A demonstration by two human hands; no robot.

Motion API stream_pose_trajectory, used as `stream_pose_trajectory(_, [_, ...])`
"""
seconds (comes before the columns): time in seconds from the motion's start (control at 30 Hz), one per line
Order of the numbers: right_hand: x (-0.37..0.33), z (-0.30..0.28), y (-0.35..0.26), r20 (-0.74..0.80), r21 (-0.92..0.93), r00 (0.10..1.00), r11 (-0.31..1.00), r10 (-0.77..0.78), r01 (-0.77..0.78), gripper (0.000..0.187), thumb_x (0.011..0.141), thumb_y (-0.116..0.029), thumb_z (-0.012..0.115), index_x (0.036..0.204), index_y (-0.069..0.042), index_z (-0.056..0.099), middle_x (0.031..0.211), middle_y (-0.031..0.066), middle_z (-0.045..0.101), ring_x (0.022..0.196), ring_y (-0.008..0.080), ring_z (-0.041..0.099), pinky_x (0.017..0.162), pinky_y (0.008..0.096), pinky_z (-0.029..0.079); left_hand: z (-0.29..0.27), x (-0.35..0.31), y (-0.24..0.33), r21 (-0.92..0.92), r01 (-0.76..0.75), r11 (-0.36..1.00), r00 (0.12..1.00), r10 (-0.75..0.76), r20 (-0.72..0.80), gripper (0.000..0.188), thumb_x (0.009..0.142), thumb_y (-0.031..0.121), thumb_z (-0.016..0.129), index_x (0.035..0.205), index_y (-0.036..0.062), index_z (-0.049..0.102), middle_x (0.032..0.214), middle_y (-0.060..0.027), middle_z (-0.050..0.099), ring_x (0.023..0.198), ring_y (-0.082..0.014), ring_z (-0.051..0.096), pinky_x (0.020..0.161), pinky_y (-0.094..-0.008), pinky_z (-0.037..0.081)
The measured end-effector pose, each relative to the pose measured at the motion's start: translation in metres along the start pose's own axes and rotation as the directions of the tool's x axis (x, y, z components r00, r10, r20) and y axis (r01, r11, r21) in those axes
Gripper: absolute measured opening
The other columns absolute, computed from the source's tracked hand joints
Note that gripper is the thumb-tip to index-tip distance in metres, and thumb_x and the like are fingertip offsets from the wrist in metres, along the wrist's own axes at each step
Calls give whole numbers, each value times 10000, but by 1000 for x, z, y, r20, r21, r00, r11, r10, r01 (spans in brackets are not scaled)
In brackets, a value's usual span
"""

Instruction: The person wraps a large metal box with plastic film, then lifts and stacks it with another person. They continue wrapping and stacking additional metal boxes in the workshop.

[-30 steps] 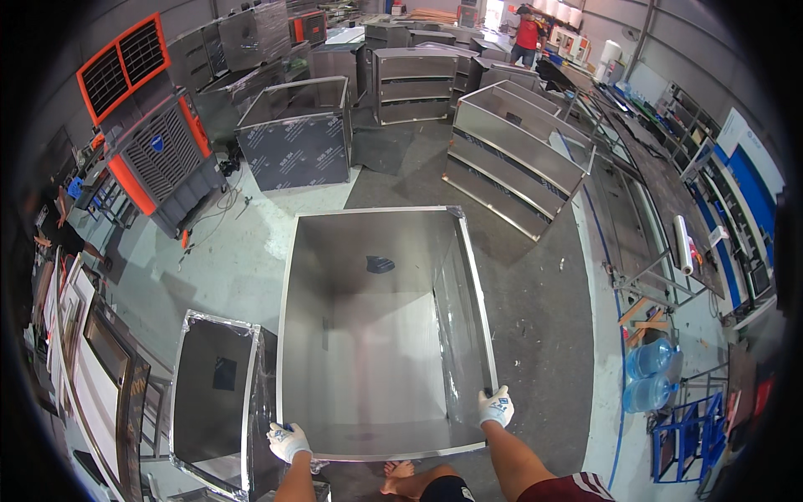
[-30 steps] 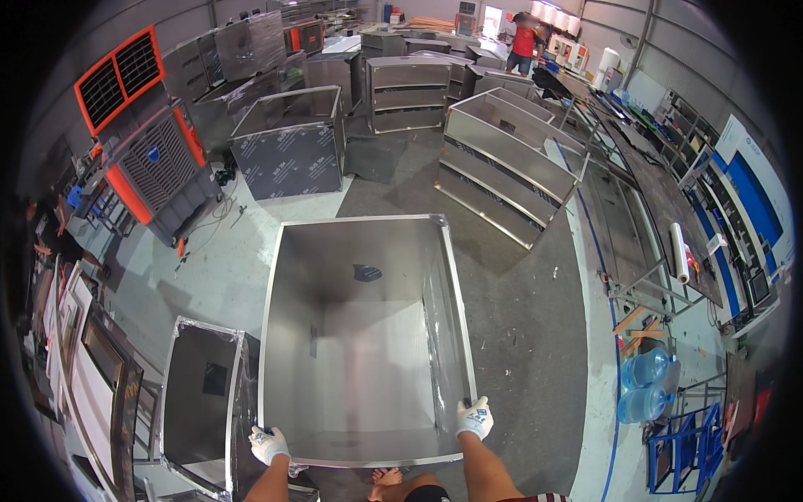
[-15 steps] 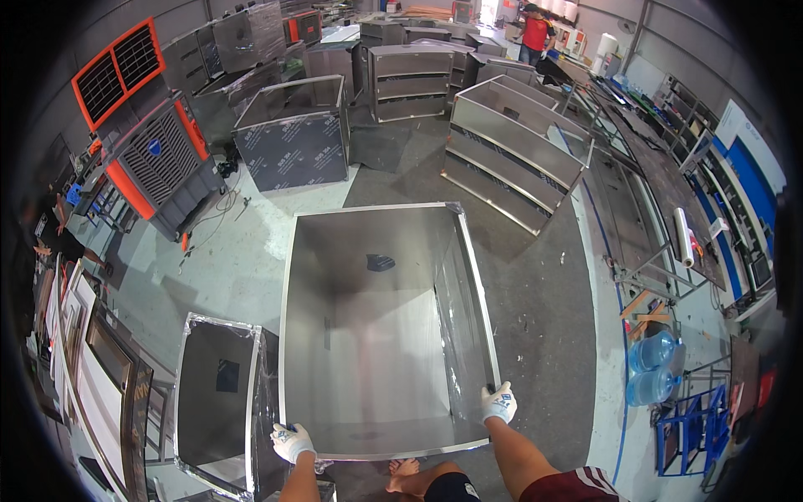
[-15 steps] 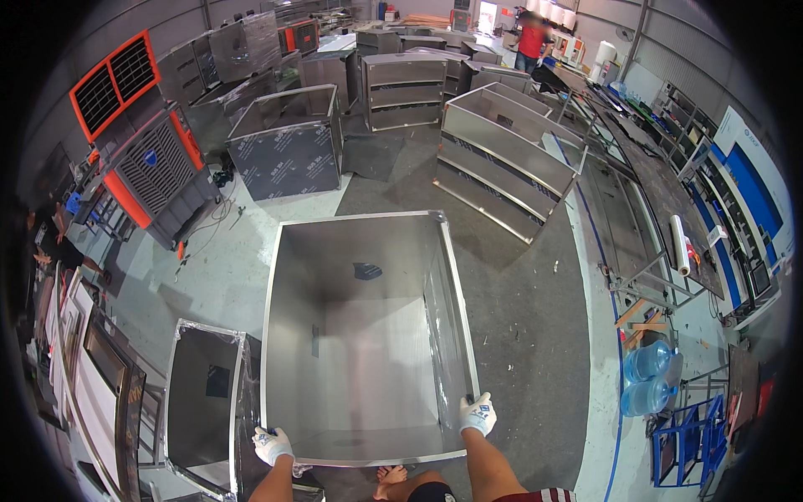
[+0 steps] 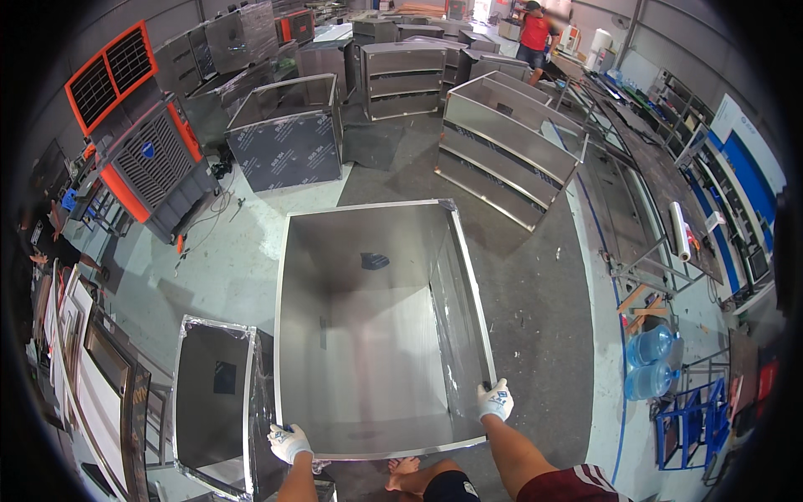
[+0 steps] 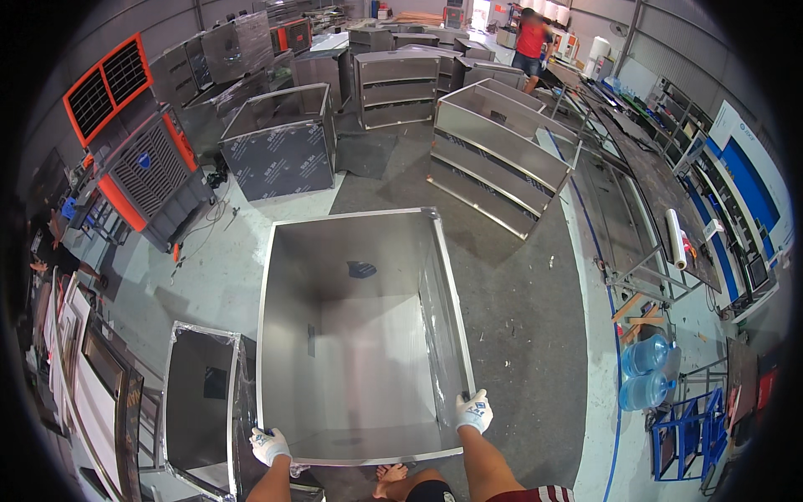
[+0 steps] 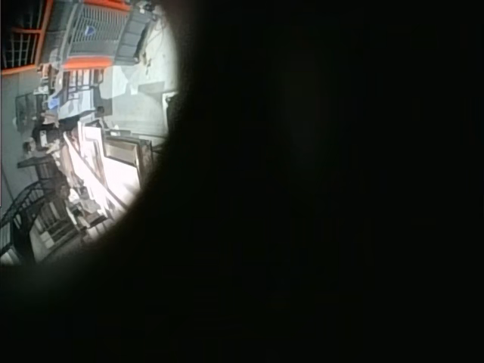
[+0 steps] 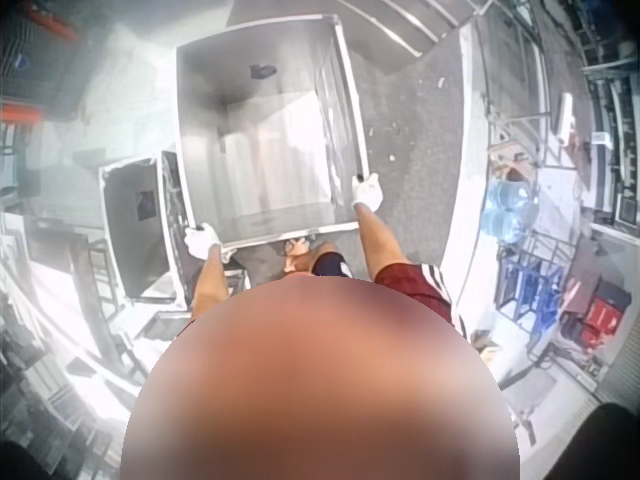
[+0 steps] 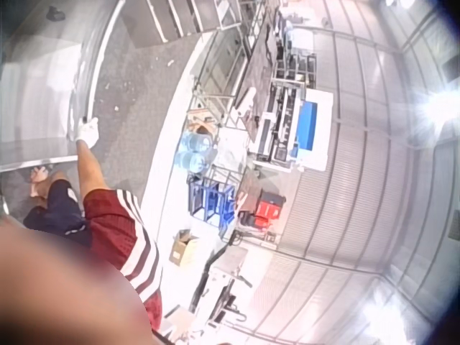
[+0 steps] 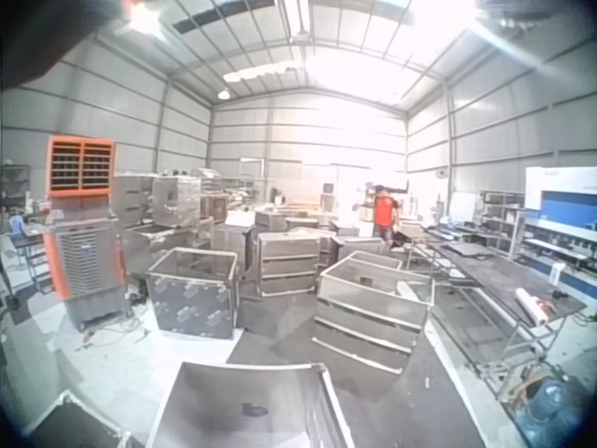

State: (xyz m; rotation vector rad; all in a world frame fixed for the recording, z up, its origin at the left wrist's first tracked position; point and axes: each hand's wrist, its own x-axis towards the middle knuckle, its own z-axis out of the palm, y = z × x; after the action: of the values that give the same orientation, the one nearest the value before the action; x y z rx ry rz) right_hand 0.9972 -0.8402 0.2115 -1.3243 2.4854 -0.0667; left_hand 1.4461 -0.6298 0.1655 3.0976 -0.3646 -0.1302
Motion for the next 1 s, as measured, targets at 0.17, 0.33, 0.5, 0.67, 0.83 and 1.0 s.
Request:
stream_pose_trajectory(0.17, [-1, -1, -1, -2, 15, 1000, 1000, -3, 3, 476, 819, -418, 785, 1065, -52, 607, 1022, 176, 751, 961, 363, 742, 864, 456, 586, 8, 3, -3, 3, 16, 1000, 1000, -16, 3, 647, 828, 378, 689, 1371, 48, 567, 1200, -183, 670, 1070, -337, 676, 911, -440, 532])
stream_pose_trajectory(0.33, [0, 3, 1, -17, 4, 1000, 1000, -14, 14, 469, 816, -416, 786, 1058, -56, 607, 1003, 172, 752, 952, 359, 743, 859, 455, 586, 8, 2, -4, 5, 4, 1000, 1000, -4, -26, 644, 830, 387, 691, 1368, 51, 577, 1210, -180, 669, 1072, -340, 676, 914, -440, 532])
stream_pose_trajectory(0.5, [0, 4, 3, -17, 7, 1000, 1000, -17, 17, 473, 814, -417, 789, 1056, -56, 604, 989, 172, 748, 945, 361, 742, 856, 455, 586, 9, -1, -3, -1, -22, 1000, 994, 22, -109, 407, 838, 338, 672, 1134, 72, 586, 1069, -163, 668, 987, -337, 684, 848, -446, 540])
stream_pose_trajectory(0.67, [1, 3, 1, 2, 18, 1000, 1000, 0, 0, 479, 817, -427, 787, 1050, -53, 600, 997, 180, 745, 949, 366, 741, 855, 458, 584, 5, -1, -1, -14, -12, 1000, 998, 11, -69, 547, 832, 363, 678, 1274, 55, 588, 1154, -191, 674, 1026, -350, 685, 880, -450, 536])
stream_pose_trajectory(0.83, [0, 4, 2, -20, 16, 1000, 1000, -2, 2, 461, 814, -419, 782, 1040, -55, 611, 990, 179, 753, 943, 374, 739, 852, 469, 579, -4, -1, 1, -23, 11, 1000, 1000, -11, 1, 600, 828, 374, 679, 1322, 44, 598, 1183, -201, 676, 1041, -357, 683, 894, -456, 533])
stream_pose_trajectory(1.0, [1, 6, 3, -17, 26, 1000, 1000, -8, 8, 455, 821, -419, 772, 1037, -53, 609, 981, 185, 752, 937, 377, 739, 844, 470, 581, -2, -2, 1, -15, -7, 1000, 999, 6, -37, 598, 828, 377, 682, 1313, 37, 600, 1176, -196, 676, 1045, -355, 682, 893, -459, 532])
